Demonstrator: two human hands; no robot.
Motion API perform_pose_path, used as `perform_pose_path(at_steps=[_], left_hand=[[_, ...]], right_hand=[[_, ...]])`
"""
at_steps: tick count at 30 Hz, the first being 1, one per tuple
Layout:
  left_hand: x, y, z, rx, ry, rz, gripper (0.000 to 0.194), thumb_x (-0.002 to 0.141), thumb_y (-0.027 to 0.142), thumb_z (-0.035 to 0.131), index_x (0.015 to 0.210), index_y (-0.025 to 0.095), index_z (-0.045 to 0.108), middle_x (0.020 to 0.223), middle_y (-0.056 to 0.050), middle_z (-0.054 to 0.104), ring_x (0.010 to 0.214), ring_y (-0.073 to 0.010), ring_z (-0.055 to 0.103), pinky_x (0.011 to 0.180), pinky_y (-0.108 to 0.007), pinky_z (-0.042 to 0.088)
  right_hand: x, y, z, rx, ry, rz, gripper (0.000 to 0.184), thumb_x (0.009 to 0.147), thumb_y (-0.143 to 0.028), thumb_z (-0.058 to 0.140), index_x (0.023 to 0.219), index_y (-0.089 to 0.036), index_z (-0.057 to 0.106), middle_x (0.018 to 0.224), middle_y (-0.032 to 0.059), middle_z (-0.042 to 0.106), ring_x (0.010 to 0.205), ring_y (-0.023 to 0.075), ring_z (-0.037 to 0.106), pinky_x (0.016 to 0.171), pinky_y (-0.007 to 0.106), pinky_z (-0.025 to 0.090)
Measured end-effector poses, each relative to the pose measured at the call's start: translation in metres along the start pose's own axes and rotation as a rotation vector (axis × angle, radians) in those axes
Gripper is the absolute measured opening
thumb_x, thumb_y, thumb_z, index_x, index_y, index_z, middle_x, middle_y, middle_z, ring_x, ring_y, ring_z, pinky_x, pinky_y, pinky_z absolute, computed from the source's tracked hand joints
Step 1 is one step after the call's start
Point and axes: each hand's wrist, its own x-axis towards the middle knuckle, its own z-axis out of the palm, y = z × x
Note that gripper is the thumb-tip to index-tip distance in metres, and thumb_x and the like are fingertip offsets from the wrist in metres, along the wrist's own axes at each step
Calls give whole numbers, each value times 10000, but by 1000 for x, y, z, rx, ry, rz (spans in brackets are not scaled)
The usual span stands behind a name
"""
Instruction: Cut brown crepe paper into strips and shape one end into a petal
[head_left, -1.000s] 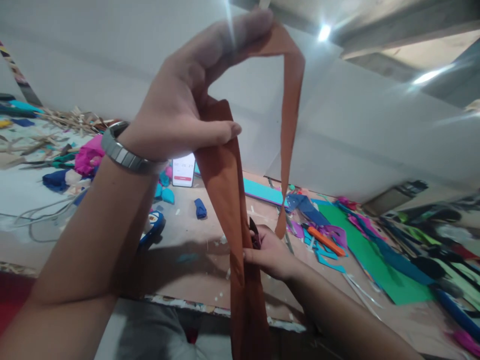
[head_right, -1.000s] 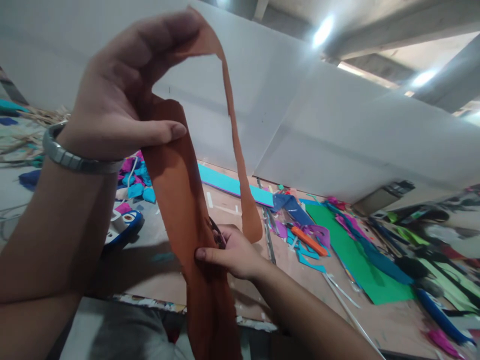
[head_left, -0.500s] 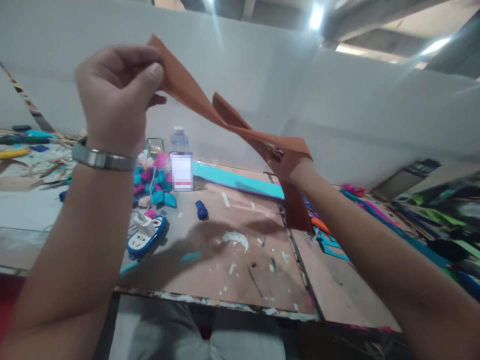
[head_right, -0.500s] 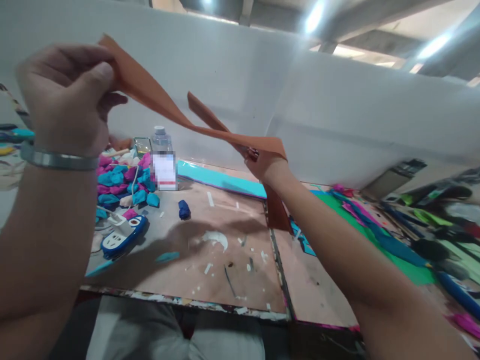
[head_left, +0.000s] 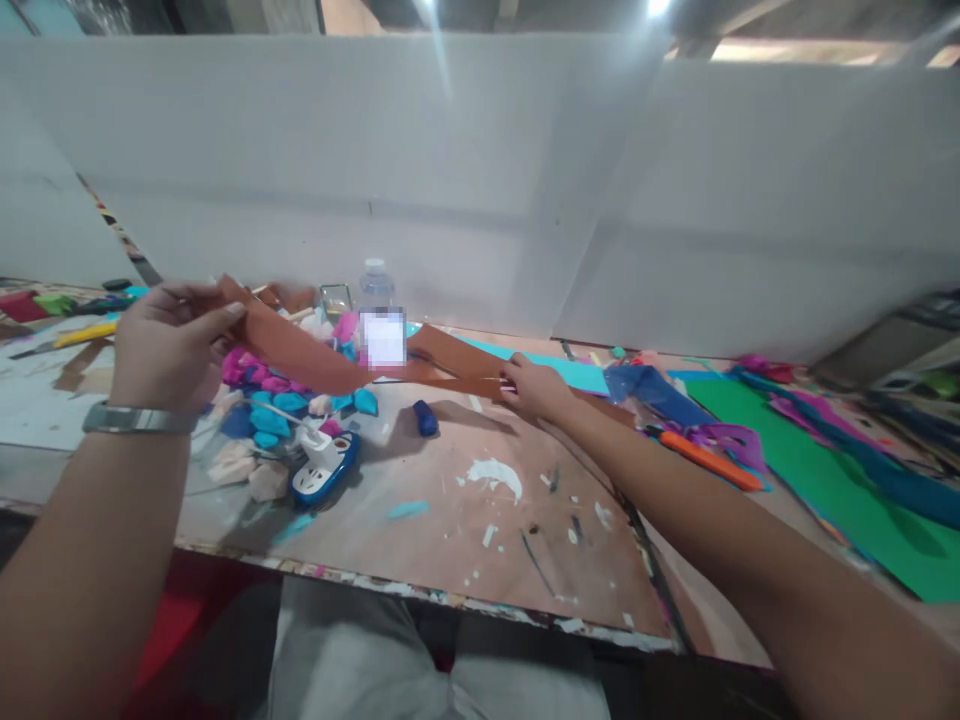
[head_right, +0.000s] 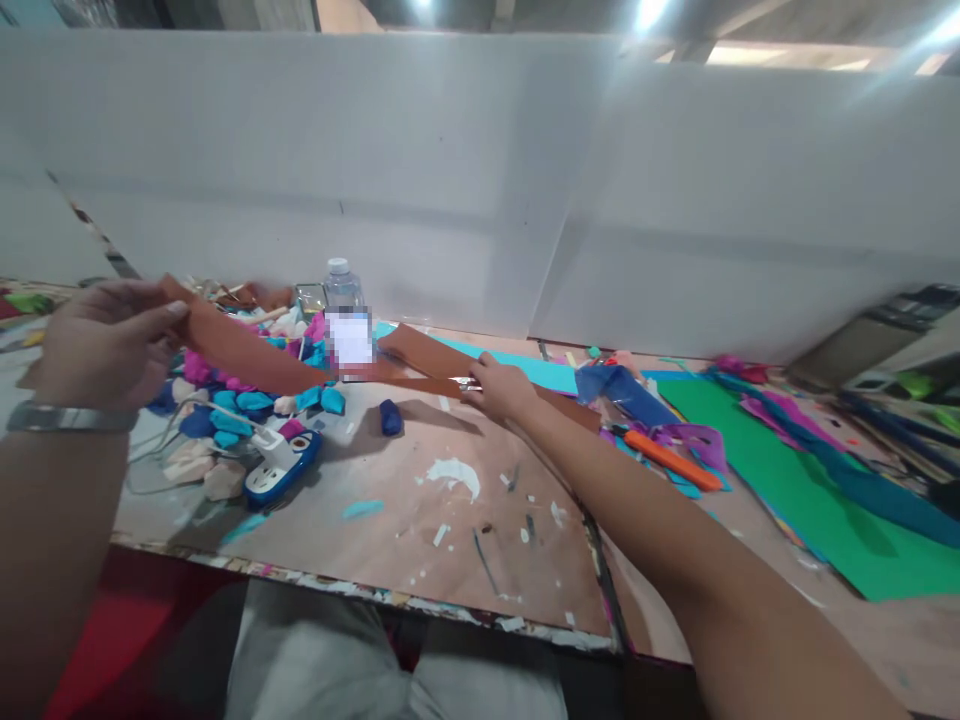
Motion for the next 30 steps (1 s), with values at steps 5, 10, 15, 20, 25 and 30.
perform_pose_path(at_steps=[5,10,15,20,25,30], left_hand=[[-5,-15,-18,31,17,-152,611,409,97,899,964,174,656,760,15,714,690,-142,656,543,-219,515],[-13,-22,-16,91,-24,-262,512,461,208,930,906,118,694,716,2,684,615,-140,616,500,-240,503],[-15,-13,-12,116,-34,-210,464,487,236,936,879,120,717,730,4,684,635,-129,614,510,-218,497],[-17,2,-4,137,-24,-117,433,542,248,939,914,116,763,749,-14,696,645,-136,628,513,-231,512],[-20,11,1,112,-70,-179,379,579,306,936,854,127,747,816,-57,725,706,-188,676,594,-325,589],[-22,17,-9,89,-67,-180,401,546,318,949,809,123,717,761,-34,715,694,-189,681,595,-332,606]], right_hand=[[-21,10,12,-48,15,-17,269,1023,-401,590,1133,-174,683,1227,137,654,1053,268,671,901,395,543],[-26,17,11,-29,6,-85,251,1036,-374,559,1114,-177,695,1117,128,682,1056,257,634,922,350,486],[-31,2,5,2,67,-123,255,1034,-321,540,1128,-140,694,1179,184,660,1158,325,556,1023,453,429],[-36,-46,8,120,35,-288,417,950,-471,682,1256,-189,663,1249,138,647,1155,301,557,1001,418,455],[-24,-74,18,255,42,-332,173,950,-278,649,1081,-199,729,1164,120,678,1110,282,566,983,405,454],[-15,-55,4,471,139,-188,106,849,-172,630,893,-202,722,1030,108,719,1063,288,597,990,425,461]])
